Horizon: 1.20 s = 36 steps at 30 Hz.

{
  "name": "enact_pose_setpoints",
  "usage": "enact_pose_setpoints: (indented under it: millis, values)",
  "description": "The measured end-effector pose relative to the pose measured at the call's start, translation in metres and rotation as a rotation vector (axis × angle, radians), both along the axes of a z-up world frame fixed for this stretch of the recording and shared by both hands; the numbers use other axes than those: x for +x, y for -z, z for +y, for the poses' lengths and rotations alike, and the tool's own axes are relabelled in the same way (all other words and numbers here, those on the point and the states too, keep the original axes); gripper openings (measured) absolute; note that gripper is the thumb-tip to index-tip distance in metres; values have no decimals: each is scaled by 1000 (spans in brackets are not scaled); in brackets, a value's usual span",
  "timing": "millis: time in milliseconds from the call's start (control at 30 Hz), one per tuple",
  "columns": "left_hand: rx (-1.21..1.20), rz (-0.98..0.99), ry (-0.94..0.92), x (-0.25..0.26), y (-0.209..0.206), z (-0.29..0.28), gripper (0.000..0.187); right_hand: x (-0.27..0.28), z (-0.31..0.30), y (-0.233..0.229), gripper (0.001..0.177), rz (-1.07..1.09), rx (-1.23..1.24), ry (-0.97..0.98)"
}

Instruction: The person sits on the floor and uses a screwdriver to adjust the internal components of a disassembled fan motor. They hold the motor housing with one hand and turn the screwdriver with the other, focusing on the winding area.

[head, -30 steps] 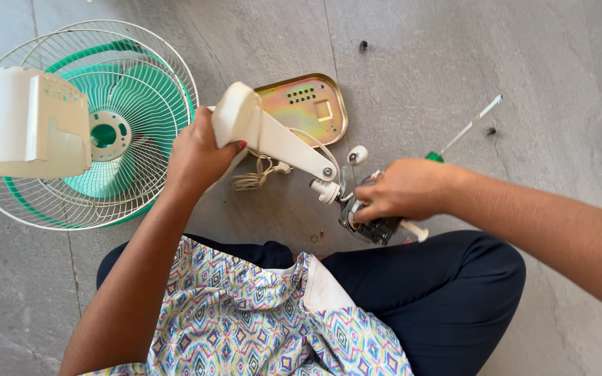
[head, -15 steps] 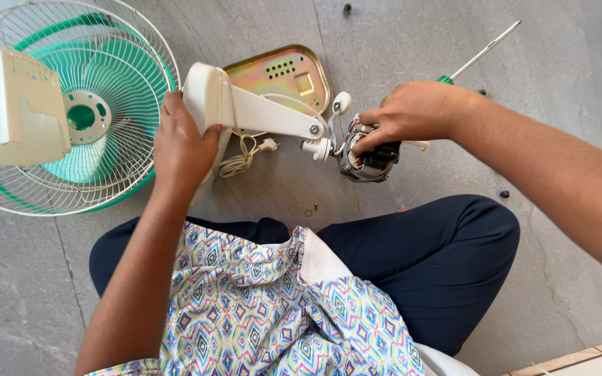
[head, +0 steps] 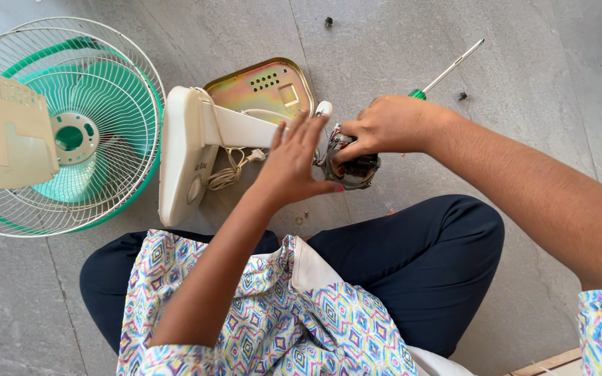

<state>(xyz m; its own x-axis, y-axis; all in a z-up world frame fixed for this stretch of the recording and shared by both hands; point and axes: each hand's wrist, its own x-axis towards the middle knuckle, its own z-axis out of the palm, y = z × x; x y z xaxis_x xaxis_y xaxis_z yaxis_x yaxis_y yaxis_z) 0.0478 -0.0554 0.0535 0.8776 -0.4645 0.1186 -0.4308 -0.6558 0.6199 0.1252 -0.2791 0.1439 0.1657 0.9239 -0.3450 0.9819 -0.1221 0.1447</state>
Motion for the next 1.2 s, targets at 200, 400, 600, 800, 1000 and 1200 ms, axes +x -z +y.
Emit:
enact_pose_setpoints:
  millis: [200, 400, 600, 800, 1000, 1200]
  values:
    - [-37, 63, 57, 0, 21, -24, 125, -13, -8, 0, 70, -58, 188, 62]
    - [-97, -33, 55, -4, 28, -17, 114, -41, -29, 2, 49, 10, 441, 474]
    - [-101, -19, 24, -9, 29, -20, 108, -82, -53, 22, 37, 417, 834, 968]
    - [-96, -65, 14, -18, 25, -21, 106, -101, -53, 35, 81, 372, 892, 918]
    - [-111, -83, -73, -41, 26, -23, 100, -102, -54, 33, 75, 534, 889, 917]
    - [-501, -65, -424, -94, 29, -37, 72, -100, -49, 33, 55, 528, 762, 1074]
